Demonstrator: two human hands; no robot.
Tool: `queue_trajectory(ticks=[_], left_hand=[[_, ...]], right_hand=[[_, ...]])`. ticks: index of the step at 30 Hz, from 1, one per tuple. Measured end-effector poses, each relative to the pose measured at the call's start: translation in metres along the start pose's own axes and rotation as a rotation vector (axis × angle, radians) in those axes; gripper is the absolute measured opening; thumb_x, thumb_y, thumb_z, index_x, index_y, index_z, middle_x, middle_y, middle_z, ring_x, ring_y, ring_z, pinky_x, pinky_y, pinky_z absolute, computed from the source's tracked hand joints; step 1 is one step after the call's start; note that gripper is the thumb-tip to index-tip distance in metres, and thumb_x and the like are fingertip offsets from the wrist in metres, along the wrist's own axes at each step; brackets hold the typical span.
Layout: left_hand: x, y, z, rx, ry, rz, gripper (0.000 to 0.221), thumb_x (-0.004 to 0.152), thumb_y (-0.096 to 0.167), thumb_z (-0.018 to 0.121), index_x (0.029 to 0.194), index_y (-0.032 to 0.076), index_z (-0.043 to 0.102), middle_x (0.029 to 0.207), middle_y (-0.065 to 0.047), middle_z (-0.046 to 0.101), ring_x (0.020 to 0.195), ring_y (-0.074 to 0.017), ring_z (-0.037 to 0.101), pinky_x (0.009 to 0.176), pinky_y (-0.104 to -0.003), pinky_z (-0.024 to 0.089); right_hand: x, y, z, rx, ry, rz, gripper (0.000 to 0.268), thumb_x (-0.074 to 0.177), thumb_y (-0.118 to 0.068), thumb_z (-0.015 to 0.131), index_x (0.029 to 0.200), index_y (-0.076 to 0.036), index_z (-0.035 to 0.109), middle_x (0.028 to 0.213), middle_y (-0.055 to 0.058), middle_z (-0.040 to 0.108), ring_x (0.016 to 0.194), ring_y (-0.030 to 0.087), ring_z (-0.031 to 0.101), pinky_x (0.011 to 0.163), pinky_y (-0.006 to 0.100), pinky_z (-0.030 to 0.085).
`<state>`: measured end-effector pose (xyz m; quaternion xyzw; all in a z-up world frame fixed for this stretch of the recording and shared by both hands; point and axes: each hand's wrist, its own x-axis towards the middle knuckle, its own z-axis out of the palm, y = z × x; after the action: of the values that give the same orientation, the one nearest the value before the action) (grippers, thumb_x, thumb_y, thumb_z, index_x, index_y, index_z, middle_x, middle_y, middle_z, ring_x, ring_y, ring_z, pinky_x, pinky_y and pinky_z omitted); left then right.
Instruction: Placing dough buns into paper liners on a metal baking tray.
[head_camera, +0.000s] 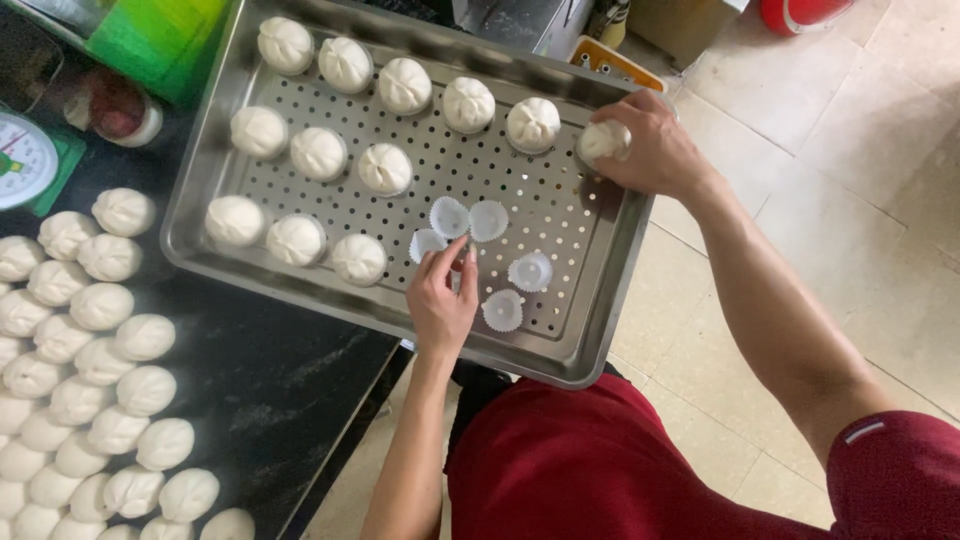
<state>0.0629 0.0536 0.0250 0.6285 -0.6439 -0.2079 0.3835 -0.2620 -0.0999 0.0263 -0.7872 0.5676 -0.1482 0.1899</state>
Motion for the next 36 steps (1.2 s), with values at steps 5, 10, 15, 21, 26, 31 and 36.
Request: queue_trajectory(ticks=[5,10,15,21,26,31,36], left_hand=[[0.002,0.007,-0.004,-0.100,0.069,-0.052,0.022,0.099,0.014,0.070,0.118,0.006,0.075,0.085,-0.005,0.069,0.067,-0.0120,0.066,0.055,-0.028,0.050],[-0.001,-0.001,0.003,-0.142,0.147,-0.071,0.019,0.101,0.015,0.070,0.118,0.007,0.075,0.087,-0.004,0.072,0.071,-0.0111,0.067,0.057,-0.026,0.050],[-0.016,-0.012,-0.009,-0.177,0.340,-0.097,0.021,0.102,0.017,0.070,0.120,0.008,0.075,0.087,-0.003,0.072,0.073,-0.0092,0.066,0.059,-0.025,0.051],[-0.063,-0.009,-0.066,-0.320,0.496,-0.048,0.023,0.104,0.022,0.070,0.122,0.008,0.073,0.086,-0.002,0.071,0.061,-0.0052,0.055,0.053,-0.022,0.043],[-0.134,-0.038,-0.150,-0.414,0.555,-0.111,0.022,0.103,0.020,0.067,0.119,0.006,0.074,0.087,0.000,0.070,0.062,-0.0030,0.056,0.051,-0.021,0.043],[-0.223,-0.063,-0.249,-0.325,0.778,-0.358,0.020,0.104,0.016,0.069,0.114,0.000,0.075,0.082,0.000,0.063,0.070,-0.0036,0.052,0.059,-0.021,0.042],[-0.288,-0.100,-0.301,-0.442,0.826,-0.529,0.022,0.105,0.016,0.067,0.116,0.000,0.076,0.078,0.003,0.059,0.068,-0.0031,0.048,0.057,-0.020,0.039]], right_hand=[[0.003,-0.003,-0.003,-0.020,-0.068,0.007,0.060,0.078,-0.036,0.088,0.130,-0.013,0.069,0.132,0.019,0.057,0.126,0.039,0.054,0.101,0.057,0.052],[-0.004,-0.015,-0.019,-0.091,-0.125,0.015,0.065,0.076,-0.037,0.086,0.135,-0.018,0.068,0.142,0.018,0.053,0.134,0.040,0.045,0.105,0.059,0.047],[0.007,-0.047,-0.034,-0.041,-0.064,-0.169,0.072,0.081,-0.038,0.084,0.146,-0.014,0.063,0.152,0.019,0.052,0.141,0.039,0.046,0.112,0.057,0.045],[0.017,-0.190,0.001,0.156,-0.083,-0.430,0.047,0.099,-0.029,0.080,0.140,-0.008,0.067,0.135,0.017,0.066,0.118,0.027,0.069,0.100,0.042,0.059],[-0.014,-0.379,0.067,0.367,-0.395,-0.710,0.043,0.090,-0.022,0.079,0.130,-0.008,0.070,0.126,0.013,0.070,0.107,0.025,0.071,0.083,0.039,0.061],[-0.045,-0.530,0.193,0.464,-0.465,-0.794,0.043,0.087,-0.025,0.081,0.127,-0.009,0.071,0.123,0.015,0.066,0.108,0.029,0.070,0.087,0.040,0.061],[-0.064,-0.608,0.288,0.328,-0.330,-0.766,0.050,0.081,-0.030,0.083,0.125,-0.010,0.071,0.123,0.021,0.063,0.113,0.039,0.062,0.095,0.048,0.054]])
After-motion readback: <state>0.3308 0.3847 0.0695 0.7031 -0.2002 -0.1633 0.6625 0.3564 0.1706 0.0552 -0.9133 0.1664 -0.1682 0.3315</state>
